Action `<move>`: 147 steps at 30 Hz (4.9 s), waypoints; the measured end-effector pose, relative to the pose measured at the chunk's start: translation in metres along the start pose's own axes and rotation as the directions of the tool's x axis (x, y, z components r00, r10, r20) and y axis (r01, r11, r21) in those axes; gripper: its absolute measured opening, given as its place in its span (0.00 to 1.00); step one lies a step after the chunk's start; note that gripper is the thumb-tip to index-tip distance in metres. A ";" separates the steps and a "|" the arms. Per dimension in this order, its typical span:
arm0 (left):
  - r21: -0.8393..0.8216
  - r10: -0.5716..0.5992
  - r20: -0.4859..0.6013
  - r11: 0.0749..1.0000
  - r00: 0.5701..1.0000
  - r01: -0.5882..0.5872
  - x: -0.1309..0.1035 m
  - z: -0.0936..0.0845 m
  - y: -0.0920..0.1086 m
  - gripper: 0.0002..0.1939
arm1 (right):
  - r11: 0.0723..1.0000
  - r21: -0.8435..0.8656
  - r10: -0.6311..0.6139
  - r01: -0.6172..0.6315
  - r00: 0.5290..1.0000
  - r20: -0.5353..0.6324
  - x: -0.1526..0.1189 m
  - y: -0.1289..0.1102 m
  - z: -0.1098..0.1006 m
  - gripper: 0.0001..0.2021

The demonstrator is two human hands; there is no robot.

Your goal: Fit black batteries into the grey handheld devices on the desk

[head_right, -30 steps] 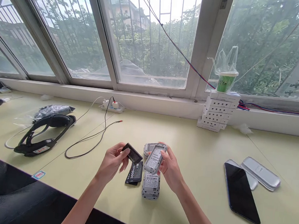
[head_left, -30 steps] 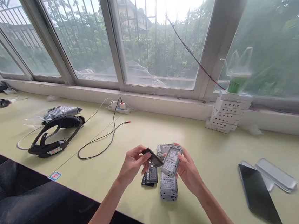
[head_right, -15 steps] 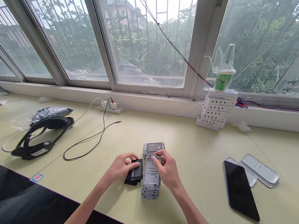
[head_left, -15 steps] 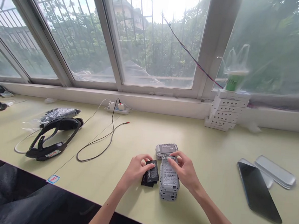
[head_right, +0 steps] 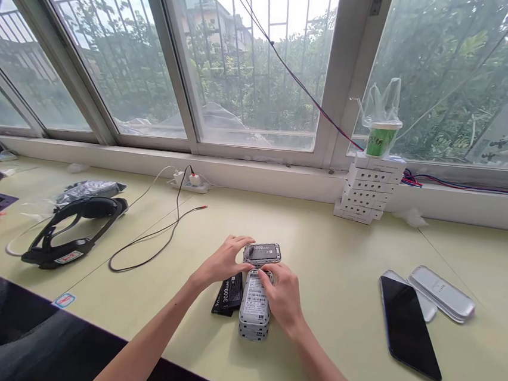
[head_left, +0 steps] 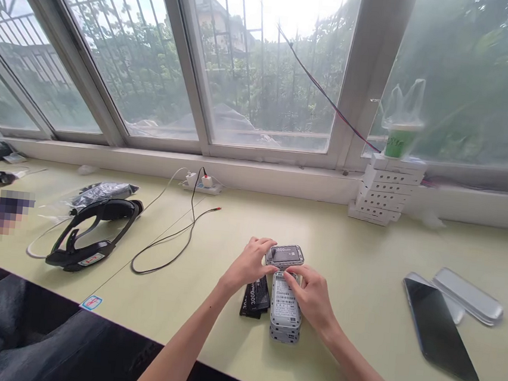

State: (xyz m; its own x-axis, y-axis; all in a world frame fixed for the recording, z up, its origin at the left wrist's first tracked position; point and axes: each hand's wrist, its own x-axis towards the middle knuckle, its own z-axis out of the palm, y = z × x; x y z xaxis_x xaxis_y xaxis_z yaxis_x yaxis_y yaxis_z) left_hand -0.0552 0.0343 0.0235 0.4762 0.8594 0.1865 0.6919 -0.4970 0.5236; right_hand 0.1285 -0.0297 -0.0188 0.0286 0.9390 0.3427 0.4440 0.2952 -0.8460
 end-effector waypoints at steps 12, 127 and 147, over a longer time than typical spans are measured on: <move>-0.108 -0.039 -0.099 0.994 0.994 0.028 0.001 0.001 -0.002 0.24 | 0.975 0.176 0.179 -0.137 0.952 -0.247 0.007 0.006 -0.011 0.17; -0.542 0.135 -0.064 0.828 0.989 -0.148 -0.020 -0.016 0.047 0.20 | 0.741 0.669 -0.084 -0.053 0.982 0.171 0.014 -0.015 -0.032 0.26; -0.082 0.191 -0.311 0.971 0.931 -0.226 -0.028 0.000 0.077 0.15 | 0.901 0.388 -0.233 0.197 0.971 0.047 0.003 -0.020 -0.021 0.26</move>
State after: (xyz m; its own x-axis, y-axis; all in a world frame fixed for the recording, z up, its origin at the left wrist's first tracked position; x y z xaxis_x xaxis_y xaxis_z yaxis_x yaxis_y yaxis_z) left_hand -0.0153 -0.0279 0.0579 0.4071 0.7426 0.5318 0.5195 -0.6672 0.5339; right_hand 0.1385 -0.0369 0.0076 -0.1178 0.8517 0.5106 0.0584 0.5192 -0.8526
